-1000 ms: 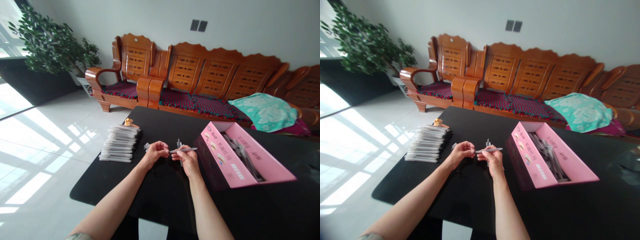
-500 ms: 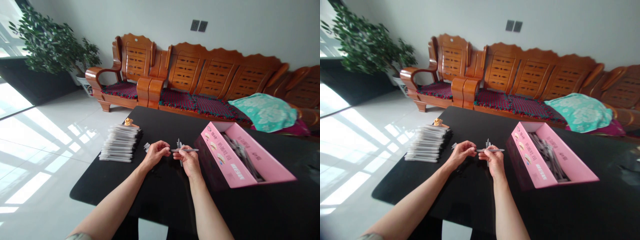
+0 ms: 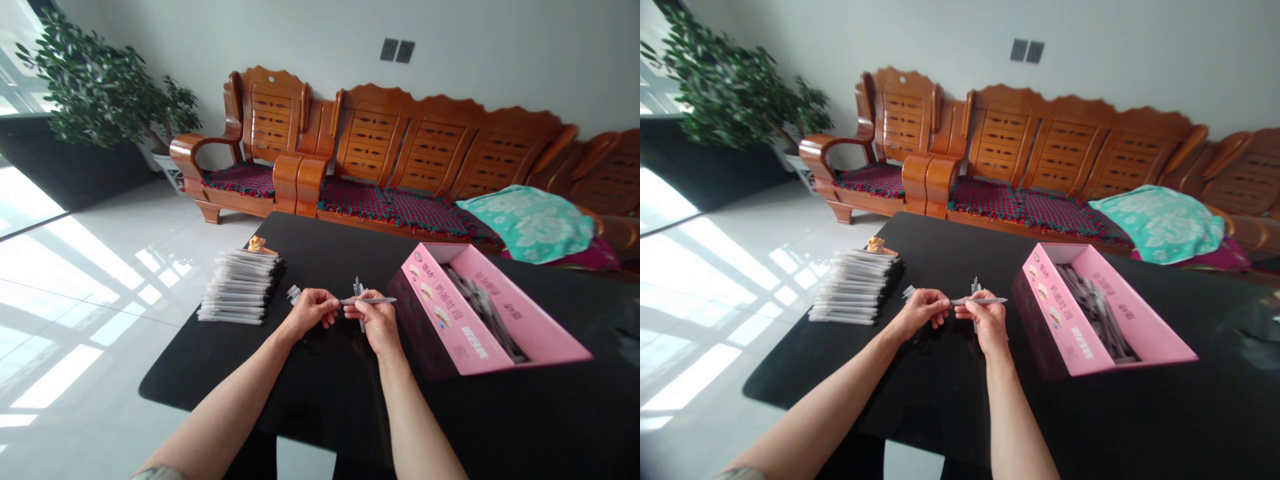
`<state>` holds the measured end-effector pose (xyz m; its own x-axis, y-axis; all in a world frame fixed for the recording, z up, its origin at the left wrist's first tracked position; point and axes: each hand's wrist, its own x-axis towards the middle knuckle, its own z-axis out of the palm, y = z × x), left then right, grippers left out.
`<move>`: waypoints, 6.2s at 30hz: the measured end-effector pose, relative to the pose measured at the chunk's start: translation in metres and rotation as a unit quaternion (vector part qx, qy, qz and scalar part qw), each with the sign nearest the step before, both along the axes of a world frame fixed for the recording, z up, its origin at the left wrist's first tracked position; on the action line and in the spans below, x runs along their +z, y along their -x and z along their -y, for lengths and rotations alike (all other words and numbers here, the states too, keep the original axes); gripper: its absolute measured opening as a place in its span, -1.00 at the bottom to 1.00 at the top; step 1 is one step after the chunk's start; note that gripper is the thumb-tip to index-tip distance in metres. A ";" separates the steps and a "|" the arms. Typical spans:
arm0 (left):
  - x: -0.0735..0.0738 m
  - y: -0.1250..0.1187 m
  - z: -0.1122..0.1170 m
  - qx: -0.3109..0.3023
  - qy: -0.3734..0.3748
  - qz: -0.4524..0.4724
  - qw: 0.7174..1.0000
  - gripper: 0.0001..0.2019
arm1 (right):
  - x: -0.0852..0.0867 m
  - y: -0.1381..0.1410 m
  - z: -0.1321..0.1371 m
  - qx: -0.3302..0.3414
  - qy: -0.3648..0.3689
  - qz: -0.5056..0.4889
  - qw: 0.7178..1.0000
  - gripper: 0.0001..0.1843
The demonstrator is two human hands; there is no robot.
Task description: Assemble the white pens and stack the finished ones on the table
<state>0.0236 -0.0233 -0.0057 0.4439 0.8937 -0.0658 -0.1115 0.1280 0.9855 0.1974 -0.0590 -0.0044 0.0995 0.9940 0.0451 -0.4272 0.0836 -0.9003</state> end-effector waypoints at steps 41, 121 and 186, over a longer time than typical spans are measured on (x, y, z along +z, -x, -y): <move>-0.003 0.000 -0.001 0.029 -0.065 0.000 0.997 -0.56 | 0.000 -0.001 -0.001 -0.005 0.023 -0.001 1.000 -0.75; 0.003 0.057 -0.023 0.212 -0.251 -0.520 0.788 -0.82 | 0.003 -0.007 0.001 0.039 -0.008 -0.042 0.998 -0.76; 0.020 0.028 -0.008 0.185 -0.174 -0.037 0.966 -0.72 | 0.002 -0.009 -0.002 -0.039 0.031 -0.055 0.997 -0.55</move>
